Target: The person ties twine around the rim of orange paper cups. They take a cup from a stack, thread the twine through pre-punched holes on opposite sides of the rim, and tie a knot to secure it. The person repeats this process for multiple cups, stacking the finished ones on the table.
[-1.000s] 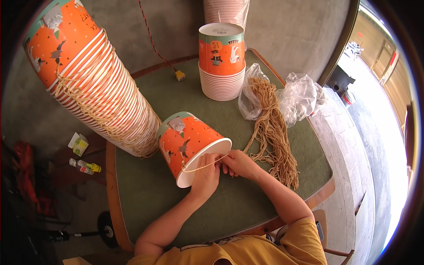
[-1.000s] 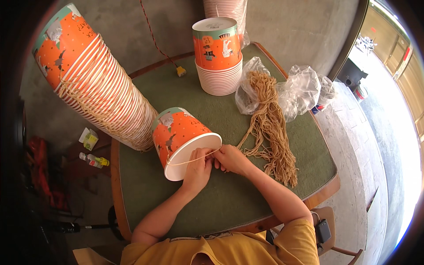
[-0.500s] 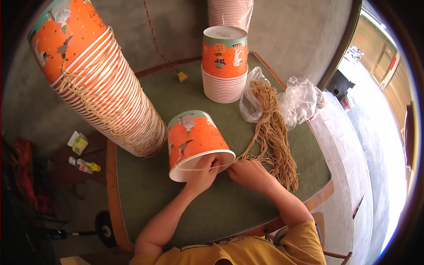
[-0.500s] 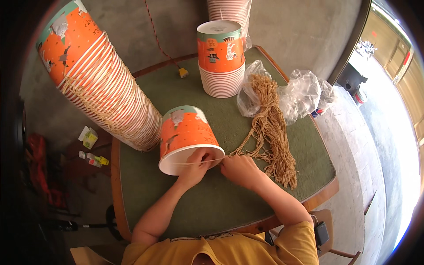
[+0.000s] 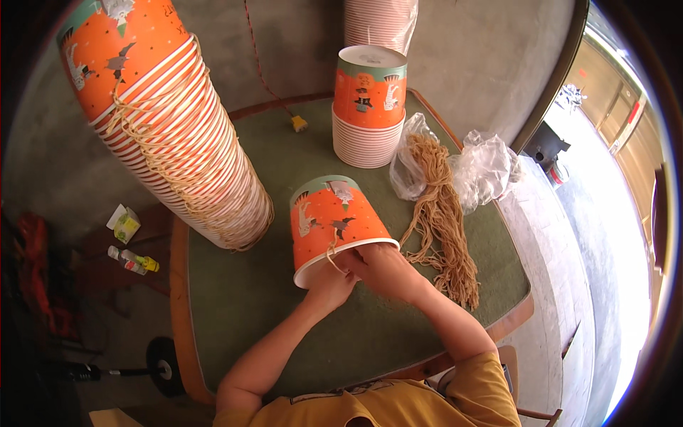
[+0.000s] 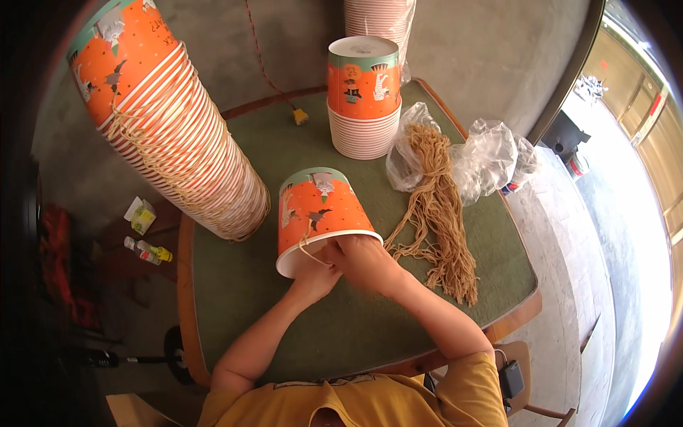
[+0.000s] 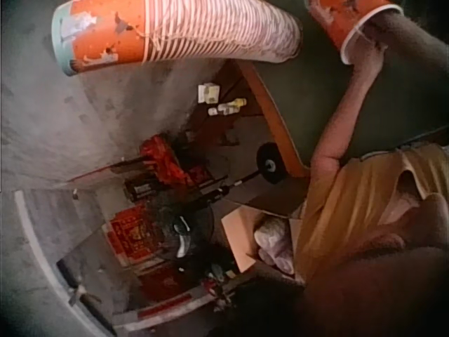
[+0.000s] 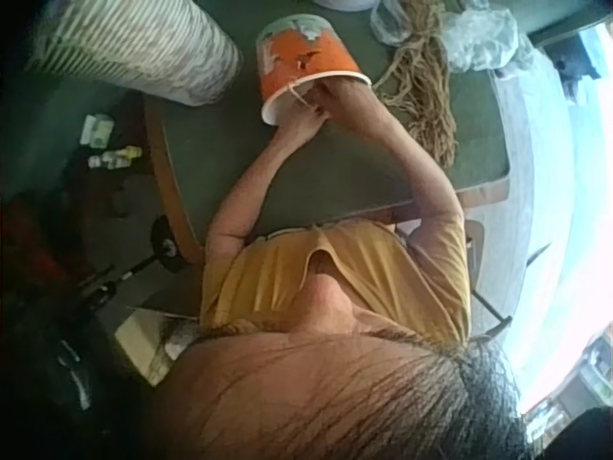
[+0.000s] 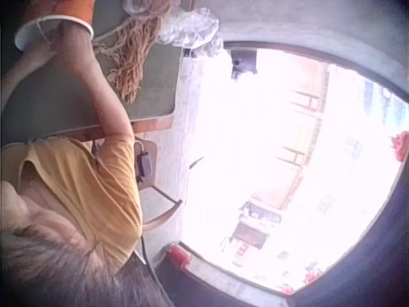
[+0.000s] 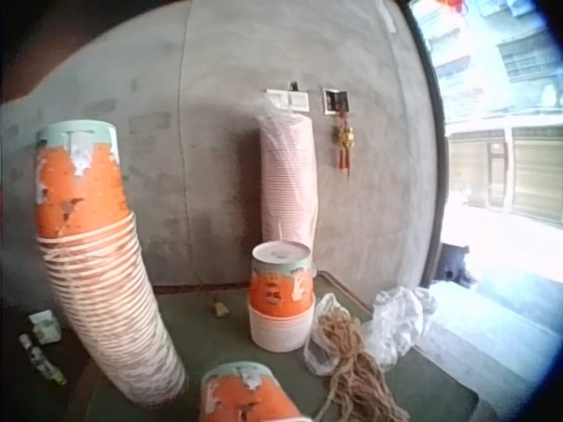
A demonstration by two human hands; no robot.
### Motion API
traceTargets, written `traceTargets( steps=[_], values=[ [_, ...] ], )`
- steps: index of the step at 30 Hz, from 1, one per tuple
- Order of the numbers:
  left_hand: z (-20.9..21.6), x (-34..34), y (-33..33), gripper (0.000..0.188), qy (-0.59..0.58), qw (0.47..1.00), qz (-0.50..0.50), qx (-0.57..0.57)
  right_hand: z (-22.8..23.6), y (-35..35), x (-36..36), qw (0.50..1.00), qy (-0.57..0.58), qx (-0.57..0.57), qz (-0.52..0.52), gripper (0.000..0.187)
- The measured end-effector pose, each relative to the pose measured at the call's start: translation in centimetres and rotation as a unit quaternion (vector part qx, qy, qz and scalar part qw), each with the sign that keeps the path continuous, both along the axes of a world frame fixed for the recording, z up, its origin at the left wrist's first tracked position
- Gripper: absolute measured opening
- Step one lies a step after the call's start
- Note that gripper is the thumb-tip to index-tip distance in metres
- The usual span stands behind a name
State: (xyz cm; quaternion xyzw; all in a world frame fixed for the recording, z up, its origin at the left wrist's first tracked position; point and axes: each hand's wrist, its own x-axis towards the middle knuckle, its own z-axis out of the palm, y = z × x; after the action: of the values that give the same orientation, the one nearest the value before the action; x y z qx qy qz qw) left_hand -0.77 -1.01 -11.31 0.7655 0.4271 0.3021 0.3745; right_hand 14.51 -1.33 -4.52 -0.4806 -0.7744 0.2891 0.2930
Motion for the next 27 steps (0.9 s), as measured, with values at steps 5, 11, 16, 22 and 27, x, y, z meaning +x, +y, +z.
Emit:
traceTargets(
  steps=[5, 11, 16, 22, 27],
  values=[
    [2.6, -0.3, -0.3, 0.021, 0.063, 0.997, 0.015, -0.048, -0.2, 1.6, -1.0, 0.995, -0.008, -0.090, -0.047, 0.020],
    [2.4, -0.6, 0.6, 0.019, 0.095, 0.990, -0.023, -0.106, -4.6, 4.4, 0.2, 0.939, -0.301, 0.140, 0.093, 0.026],
    [2.4, -1.2, 0.7, 0.023, 0.052, 0.994, -0.024, -0.093, -6.4, 5.0, -0.3, 0.955, -0.270, 0.105, 0.060, 0.033],
    [1.3, -1.2, 1.0, 0.032, 0.035, 0.996, -0.020, -0.082, -5.4, 4.4, -0.8, 0.949, -0.260, 0.169, 0.051, 0.026],
    [2.1, -1.2, 1.0, 0.031, 0.050, 0.990, -0.019, -0.132, -1.8, 4.3, -1.5, 0.952, -0.268, 0.058, 0.139, 0.027]
  ],
)
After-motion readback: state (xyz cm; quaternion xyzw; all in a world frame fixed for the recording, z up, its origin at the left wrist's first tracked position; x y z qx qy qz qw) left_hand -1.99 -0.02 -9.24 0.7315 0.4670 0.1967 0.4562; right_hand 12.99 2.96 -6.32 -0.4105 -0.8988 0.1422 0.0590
